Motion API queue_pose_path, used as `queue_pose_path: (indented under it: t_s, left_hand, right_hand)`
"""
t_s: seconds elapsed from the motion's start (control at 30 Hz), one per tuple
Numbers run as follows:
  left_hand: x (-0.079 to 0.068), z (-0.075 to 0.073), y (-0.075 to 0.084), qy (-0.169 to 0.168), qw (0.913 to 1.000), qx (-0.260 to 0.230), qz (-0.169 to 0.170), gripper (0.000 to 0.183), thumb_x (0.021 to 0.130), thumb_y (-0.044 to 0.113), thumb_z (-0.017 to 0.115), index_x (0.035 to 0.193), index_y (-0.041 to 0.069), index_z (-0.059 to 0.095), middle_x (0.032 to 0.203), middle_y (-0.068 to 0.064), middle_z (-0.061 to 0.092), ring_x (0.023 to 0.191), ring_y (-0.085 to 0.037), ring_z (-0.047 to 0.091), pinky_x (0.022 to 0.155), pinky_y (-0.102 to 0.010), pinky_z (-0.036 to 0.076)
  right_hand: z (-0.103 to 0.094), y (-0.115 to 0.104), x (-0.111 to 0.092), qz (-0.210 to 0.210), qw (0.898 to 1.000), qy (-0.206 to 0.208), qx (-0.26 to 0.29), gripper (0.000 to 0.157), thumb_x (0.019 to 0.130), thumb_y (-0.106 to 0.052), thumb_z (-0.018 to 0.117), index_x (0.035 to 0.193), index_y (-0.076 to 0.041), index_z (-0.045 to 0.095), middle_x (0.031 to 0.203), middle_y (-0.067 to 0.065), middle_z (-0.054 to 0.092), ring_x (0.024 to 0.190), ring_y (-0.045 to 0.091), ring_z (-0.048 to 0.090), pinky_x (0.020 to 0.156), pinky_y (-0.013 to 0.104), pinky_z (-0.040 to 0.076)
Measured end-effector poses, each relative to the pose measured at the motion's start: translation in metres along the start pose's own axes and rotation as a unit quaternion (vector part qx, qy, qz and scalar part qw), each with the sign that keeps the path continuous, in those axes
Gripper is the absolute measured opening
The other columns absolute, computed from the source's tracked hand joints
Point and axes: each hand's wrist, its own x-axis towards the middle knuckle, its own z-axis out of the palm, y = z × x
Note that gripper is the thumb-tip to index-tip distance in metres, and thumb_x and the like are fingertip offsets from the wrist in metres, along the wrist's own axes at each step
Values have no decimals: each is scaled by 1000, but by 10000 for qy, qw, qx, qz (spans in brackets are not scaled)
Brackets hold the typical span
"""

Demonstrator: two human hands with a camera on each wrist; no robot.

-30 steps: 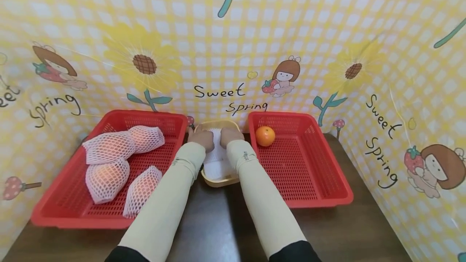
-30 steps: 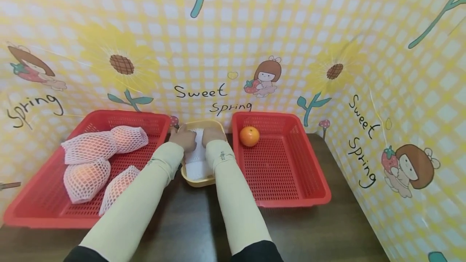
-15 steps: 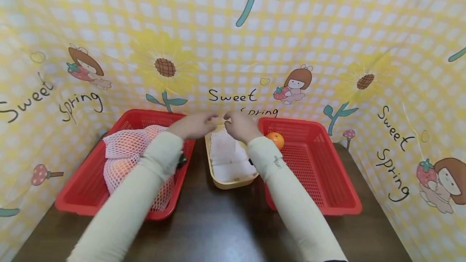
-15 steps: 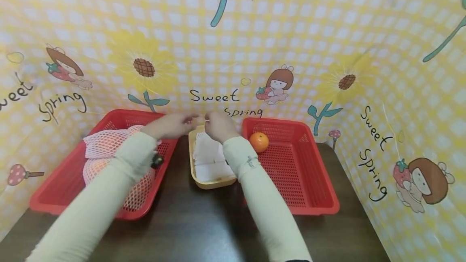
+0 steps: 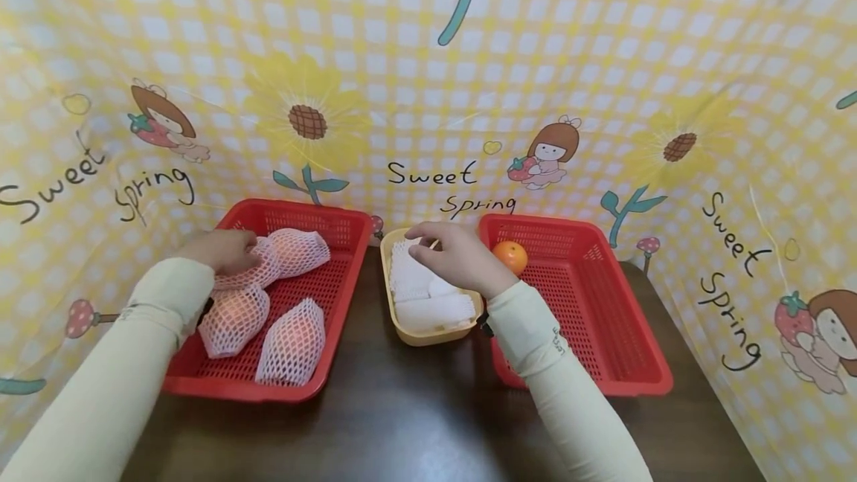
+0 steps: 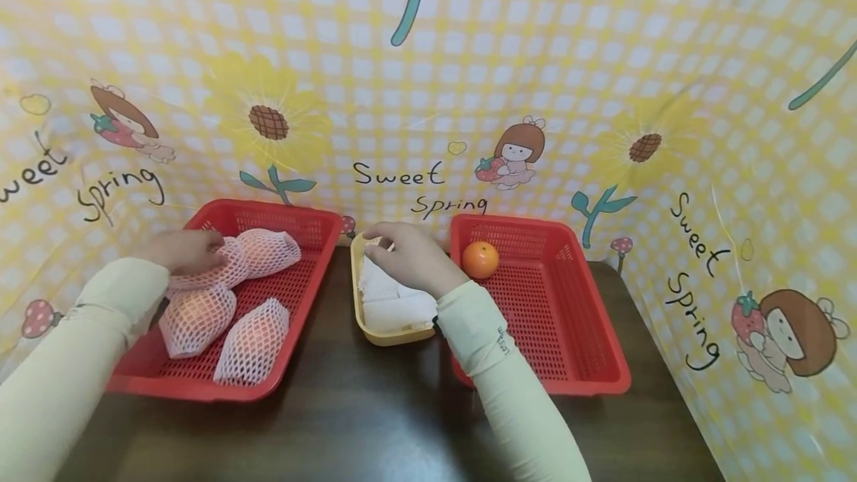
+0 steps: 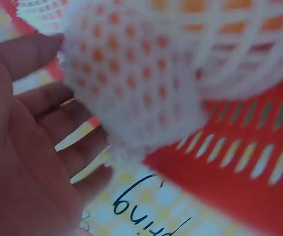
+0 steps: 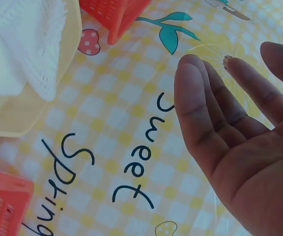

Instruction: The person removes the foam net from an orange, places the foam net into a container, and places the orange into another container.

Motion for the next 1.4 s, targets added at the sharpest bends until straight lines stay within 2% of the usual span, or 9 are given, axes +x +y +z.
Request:
queue_pose_path:
  t_s: [0.17, 0.3, 0.4, 0.7, 0.9, 1.0, 1.17, 1.3, 1.4]
  left_hand:
    - [-5, 13, 1, -257, 9994, 98, -188, 73, 88, 38, 74, 137, -12, 51, 137, -35, 51, 125, -60, 43, 105, -75, 14]
    - [-5, 16, 3, -364, 9983, 218, -407, 86, 78, 36, 82, 139, -13, 47, 132, -38, 53, 120, -62, 44, 102, -73, 18]
    - [-3, 20, 1, -343, 9976, 314, -506, 86, 74, 33, 84, 136, -14, 47, 130, -38, 53, 115, -62, 45, 95, -74, 23]
    - [-6, 17, -12, 110, 9984, -230, -496, 98, 78, 42, 77, 146, -8, 27, 130, -51, 34, 118, -70, 33, 90, -76, 24]
    - [-5, 10, -10, 315, 9970, -689, -178, 100, 85, 44, 72, 153, -1, 13, 132, -52, 25, 112, -68, 45, 85, -75, 34]
    - [-9, 2, -10, 445, 9939, -1011, -70, 104, 85, 40, 72, 157, 1, 7, 138, -54, 18, 115, -69, 43, 85, -74, 39]
    - [-19, -13, -5, 838, 9923, -878, 230, 112, 85, 45, 75, 162, 9, 2, 145, -45, 24, 119, -65, 42, 87, -73, 41]
    - [-30, -21, 15, 1256, 9863, -772, 736, 110, 83, 47, 79, 163, 18, 9, 154, -34, 25, 131, -55, 37, 95, -72, 37]
    - [-40, -26, 38, 1638, 9735, -948, 1286, 104, 81, 43, 83, 161, 20, 20, 158, -24, 28, 138, -46, 34, 100, -68, 36]
  right_hand:
    - [4, -3, -2, 24, 9999, -46, 138, 29, 99, -21, 65, 126, -13, 70, 102, 3, 67, 87, 20, 63, 77, 33, 52]
    - [6, -3, -3, -37, 9997, -38, 242, 29, 99, -21, 65, 126, -14, 70, 102, 3, 68, 87, 21, 63, 77, 32, 52]
    - [6, -2, -3, -120, 9995, -21, 289, 28, 99, -20, 65, 126, -14, 70, 103, 3, 69, 86, 22, 64, 76, 31, 53]
    - [6, 5, -7, -178, 9992, 30, 363, 27, 99, -17, 64, 125, -13, 71, 103, 4, 70, 81, 17, 64, 75, 31, 53]
    - [5, 6, -12, -128, 9988, 3, 480, 27, 99, -17, 65, 124, -13, 72, 103, 4, 70, 82, 21, 64, 75, 32, 54]
    - [6, 7, -13, -64, 9987, -26, 499, 27, 99, -18, 65, 124, -14, 72, 103, 4, 69, 82, 20, 63, 74, 32, 54]
    - [8, 7, -14, 0, 9988, 5, 498, 26, 99, -18, 65, 124, -15, 72, 103, 3, 69, 82, 22, 63, 75, 33, 53]
    - [12, 8, -13, -57, 9986, -26, 534, 26, 98, -17, 65, 124, -15, 72, 102, 2, 70, 85, 22, 64, 77, 32, 53]
    - [16, 8, -12, -111, 9983, -72, 576, 26, 98, -16, 65, 123, -14, 72, 102, 1, 70, 86, 21, 63, 77, 31, 53]
